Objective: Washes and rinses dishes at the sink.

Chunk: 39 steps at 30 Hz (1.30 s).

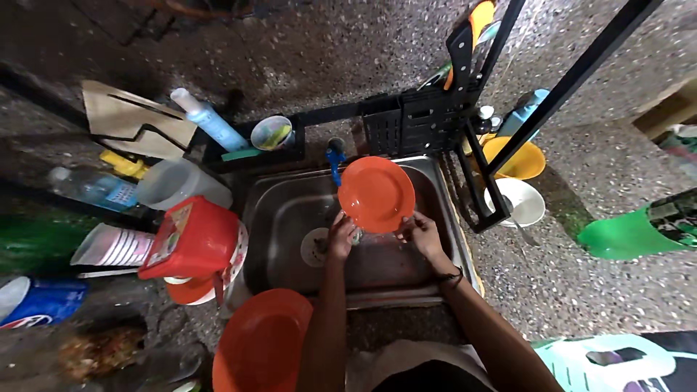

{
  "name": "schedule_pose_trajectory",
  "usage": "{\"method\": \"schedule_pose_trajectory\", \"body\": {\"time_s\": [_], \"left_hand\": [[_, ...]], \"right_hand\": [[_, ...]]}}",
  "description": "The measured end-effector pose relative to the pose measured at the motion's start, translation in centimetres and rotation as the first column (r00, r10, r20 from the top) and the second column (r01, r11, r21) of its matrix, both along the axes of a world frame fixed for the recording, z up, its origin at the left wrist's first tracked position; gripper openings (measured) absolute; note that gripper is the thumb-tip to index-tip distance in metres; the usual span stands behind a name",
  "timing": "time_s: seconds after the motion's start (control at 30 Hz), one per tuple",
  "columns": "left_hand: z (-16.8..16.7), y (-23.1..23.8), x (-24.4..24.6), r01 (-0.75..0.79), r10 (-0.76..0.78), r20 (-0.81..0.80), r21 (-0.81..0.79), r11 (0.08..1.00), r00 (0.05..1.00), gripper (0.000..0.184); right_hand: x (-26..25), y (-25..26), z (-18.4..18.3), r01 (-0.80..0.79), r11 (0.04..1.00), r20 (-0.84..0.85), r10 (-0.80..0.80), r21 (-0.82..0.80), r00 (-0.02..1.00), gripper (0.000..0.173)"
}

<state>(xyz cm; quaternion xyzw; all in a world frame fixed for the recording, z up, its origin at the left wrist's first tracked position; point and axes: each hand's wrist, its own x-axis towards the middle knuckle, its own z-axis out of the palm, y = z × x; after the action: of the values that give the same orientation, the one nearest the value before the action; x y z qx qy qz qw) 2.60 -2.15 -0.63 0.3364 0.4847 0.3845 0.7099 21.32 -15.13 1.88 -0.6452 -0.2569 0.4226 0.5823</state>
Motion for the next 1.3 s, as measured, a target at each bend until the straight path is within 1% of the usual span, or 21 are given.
{"method": "schedule_pose_trajectory", "body": {"time_s": [0.1, 0.13, 0.17, 0.23, 0.27, 0.3, 0.37, 0.47, 0.53, 0.63, 0.77, 0.83, 0.93, 1.03, 1.1, 1.17, 1.23, 1.3], "left_hand": [[0.1, -0.3, 0.3, -0.032, 0.032, -0.04, 0.001, 0.999, 0.999, 0.049], [0.2, -0.3, 0.3, -0.04, 0.04, -0.039, 0.0, 0.999, 0.998, 0.047], [0.2, -0.3, 0.3, -0.048, 0.048, -0.031, -0.002, 0.999, 0.998, 0.045], [0.0, -0.3, 0.4, -0.087, 0.087, -0.007, 0.001, 0.996, 0.996, 0.046], [-0.1, -0.2, 0.4, -0.114, 0.114, 0.006, 0.003, 0.994, 0.994, 0.047], [-0.2, -0.1, 0.5, -0.145, 0.145, 0.015, 0.002, 0.989, 0.989, 0.048], [0.1, 0.1, 0.5, -0.213, 0.213, 0.052, -0.016, 0.977, 0.976, 0.049], [0.3, 0.3, 0.3, -0.271, 0.274, 0.12, -0.04, 0.962, 0.954, 0.047], [0.1, 0.4, 0.1, -0.282, 0.288, 0.158, -0.06, 0.958, 0.944, 0.045], [0.1, 0.4, 0.0, -0.282, 0.29, 0.179, -0.073, 0.957, 0.94, 0.04], [0.0, 0.5, 0.0, -0.285, 0.299, 0.199, -0.093, 0.954, 0.933, 0.037], [0.2, 0.5, -0.1, -0.307, 0.311, 0.173, -0.051, 0.95, 0.935, 0.036], [0.4, 0.5, -0.2, -0.381, 0.373, 0.09, 0.113, 0.918, 0.924, 0.032], [0.2, 0.5, -0.6, -0.426, 0.424, 0.055, 0.2, 0.882, 0.904, 0.029], [0.1, 0.6, -0.9, -0.442, 0.454, -0.003, 0.219, 0.87, 0.891, 0.033], [0.2, 0.6, -1.0, -0.463, 0.478, -0.017, 0.224, 0.858, 0.878, 0.036], [0.0, 0.6, -1.0, -0.452, 0.456, 0.033, 0.211, 0.867, 0.889, 0.038], [0.4, 0.4, -0.7, -0.408, 0.4, 0.085, 0.152, 0.9, 0.913, 0.036]], "right_hand": [[0.0, 0.0, 0.6, -0.059, 0.989, -0.15, 0.039, -0.133, 0.988, 0.03], [-0.1, 0.0, 0.6, -0.075, 0.984, -0.138, 0.053, -0.163, 0.989, 0.031], [-0.1, 0.1, 0.5, -0.087, 0.977, -0.073, 0.074, -0.194, 0.995, 0.031], [0.1, 0.1, 0.1, -0.085, 0.955, 0.163, 0.135, -0.283, 0.977, 0.031], [0.2, 0.0, 0.1, -0.074, 0.942, 0.246, 0.161, -0.328, 0.956, 0.033], [0.3, 0.0, 0.2, -0.064, 0.935, 0.281, 0.17, -0.349, 0.945, 0.035], [0.2, 0.1, 0.1, -0.073, 0.929, 0.256, 0.175, -0.362, 0.951, 0.035], [0.0, 0.1, 0.0, -0.164, 0.919, 0.161, 0.234, -0.358, 0.959, 0.032], [-0.2, 0.1, -0.1, -0.23, 0.9, 0.188, 0.315, -0.37, 0.93, 0.03], [-0.3, 0.1, -0.1, -0.282, 0.862, 0.277, 0.419, -0.421, 0.865, 0.031], [-0.3, 0.1, 0.0, -0.302, 0.837, 0.331, 0.475, -0.456, 0.815, 0.031], [-0.4, 0.1, 0.1, -0.309, 0.824, 0.341, 0.495, -0.475, 0.799, 0.031], [-0.4, 0.1, 0.3, -0.324, 0.802, 0.351, 0.531, -0.501, 0.771, 0.032], [-0.4, 0.0, 0.4, -0.338, 0.786, 0.361, 0.559, -0.518, 0.746, 0.032], [-0.5, 0.0, 0.4, -0.347, 0.774, 0.373, 0.58, -0.529, 0.724, 0.033], [-0.5, 0.0, 0.4, -0.353, 0.766, 0.381, 0.594, -0.537, 0.709, 0.032], [-0.5, -0.1, 0.5, -0.358, 0.762, 0.382, 0.601, -0.54, 0.702, 0.032], [-0.5, 0.0, 0.5, -0.362, 0.756, 0.38, 0.608, -0.546, 0.697, 0.032]]}}
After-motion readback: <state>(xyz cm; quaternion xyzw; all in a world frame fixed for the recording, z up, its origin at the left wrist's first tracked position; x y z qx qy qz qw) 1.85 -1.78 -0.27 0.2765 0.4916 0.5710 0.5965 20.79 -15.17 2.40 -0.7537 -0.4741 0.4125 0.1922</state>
